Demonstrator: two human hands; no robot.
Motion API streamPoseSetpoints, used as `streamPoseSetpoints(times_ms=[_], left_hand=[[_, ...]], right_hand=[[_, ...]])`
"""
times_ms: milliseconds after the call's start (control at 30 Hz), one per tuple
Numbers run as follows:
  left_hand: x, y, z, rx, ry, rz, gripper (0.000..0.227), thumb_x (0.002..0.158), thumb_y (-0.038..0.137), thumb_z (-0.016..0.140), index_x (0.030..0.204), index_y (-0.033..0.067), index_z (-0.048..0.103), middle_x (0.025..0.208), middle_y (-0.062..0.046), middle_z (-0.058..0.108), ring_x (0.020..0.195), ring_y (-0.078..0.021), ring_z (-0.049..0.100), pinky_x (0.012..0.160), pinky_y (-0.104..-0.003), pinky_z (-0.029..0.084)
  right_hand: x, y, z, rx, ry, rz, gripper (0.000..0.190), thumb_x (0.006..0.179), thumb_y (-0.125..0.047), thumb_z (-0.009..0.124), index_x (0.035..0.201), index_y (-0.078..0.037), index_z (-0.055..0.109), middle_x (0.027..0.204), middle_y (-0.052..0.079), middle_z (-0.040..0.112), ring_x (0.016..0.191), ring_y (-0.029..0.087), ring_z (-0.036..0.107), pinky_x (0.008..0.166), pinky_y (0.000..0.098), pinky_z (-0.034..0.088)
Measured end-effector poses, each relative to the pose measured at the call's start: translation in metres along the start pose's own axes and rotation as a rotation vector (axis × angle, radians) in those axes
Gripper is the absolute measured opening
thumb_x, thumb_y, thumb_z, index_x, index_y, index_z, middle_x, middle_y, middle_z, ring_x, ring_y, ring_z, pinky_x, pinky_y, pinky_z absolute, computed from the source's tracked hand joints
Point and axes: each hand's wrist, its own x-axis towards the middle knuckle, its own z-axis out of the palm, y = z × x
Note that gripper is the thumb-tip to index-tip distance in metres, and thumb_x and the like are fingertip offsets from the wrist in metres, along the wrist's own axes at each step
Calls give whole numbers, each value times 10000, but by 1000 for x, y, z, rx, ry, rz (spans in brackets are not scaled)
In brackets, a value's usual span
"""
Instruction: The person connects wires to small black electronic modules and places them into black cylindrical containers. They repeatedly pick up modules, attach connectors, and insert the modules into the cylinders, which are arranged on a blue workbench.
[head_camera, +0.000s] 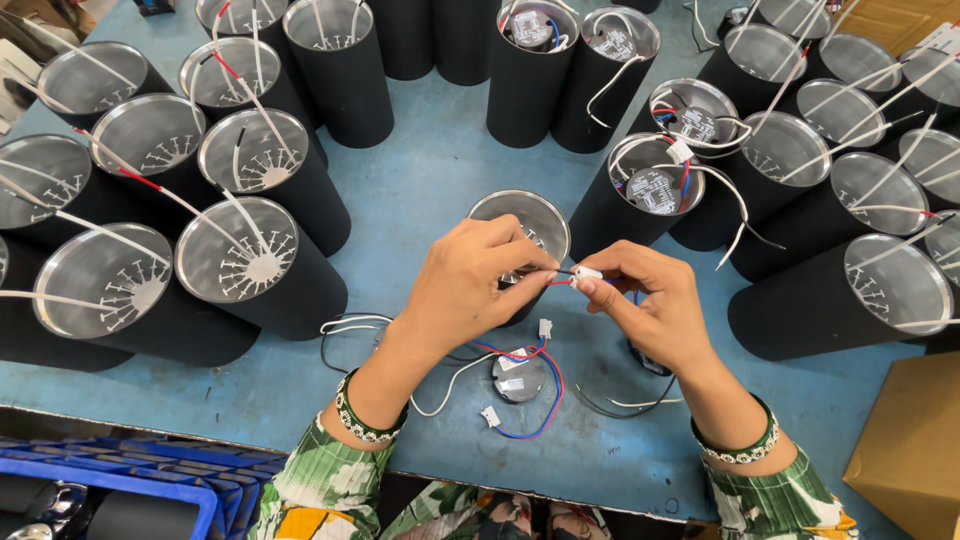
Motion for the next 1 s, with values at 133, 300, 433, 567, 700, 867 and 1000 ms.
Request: streamPoseSetpoints(times_ms=[133, 300, 433, 567, 700, 867, 1000], left_hand=[[-1, 0, 0, 12, 0, 5, 137, 826, 167, 816, 909, 134, 712, 835, 5, 620, 793, -229, 637, 754, -356, 503], [-1, 1, 3, 18, 17, 38, 122, 833, 138, 797, 883, 123, 686, 812, 7, 593, 766, -211, 635, 788, -356, 507], [-2, 2, 5, 15, 5, 38, 111, 841, 138, 787, 869, 124, 681, 809, 5, 588, 754, -205, 632, 763, -353, 497], [-3, 0, 6, 30, 2, 46, 108, 841, 141, 785, 859, 128, 680, 802, -2, 580, 736, -211, 618, 732, -359, 488], [-1, 1, 7, 10, -33, 3, 105, 825, 141, 788, 841, 126, 685, 809, -6, 598, 725, -225, 619, 686, -365, 491], [5, 4, -4, -191, -69, -143, 142, 888, 176, 794, 1001, 112, 735, 972, -43, 679, 890, -242, 698, 789, -337, 541], [4, -14, -28, -131, 153, -54, 288, 882, 164, 808, 1129, 46, 717, 1097, -116, 685, 1032, -270, 680, 912, -332, 540]], right_hand=[[-1, 0, 1, -5, 4, -27, 158, 934, -120, 733, 1000, 23, 732, 904, 57, 712, 719, 99, 693, 617, 224, 567], [-2, 4, 4, -4, 16, -53, 122, 929, -90, 723, 978, 22, 716, 862, 49, 696, 704, 88, 682, 614, 217, 549], [-3, 7, 7, -22, 29, -62, 99, 927, -79, 725, 962, 11, 706, 823, 36, 682, 691, 80, 668, 625, 214, 521], [-3, 11, 9, -17, 14, -87, 90, 929, -79, 723, 953, 5, 704, 814, 28, 668, 685, 74, 656, 627, 209, 507], [-2, 11, 12, 26, 3, -65, 93, 953, -85, 714, 983, 2, 704, 851, 38, 676, 723, 71, 661, 648, 215, 523], [-11, 3, 1, -94, -11, -57, 277, 941, -127, 730, 1197, -30, 692, 1089, 75, 693, 960, 135, 671, 733, 252, 541], [-54, 17, -34, -516, 187, -213, 588, 810, -217, 775, 1339, -39, 588, 1324, 156, 616, 1176, 263, 613, 867, 346, 553]])
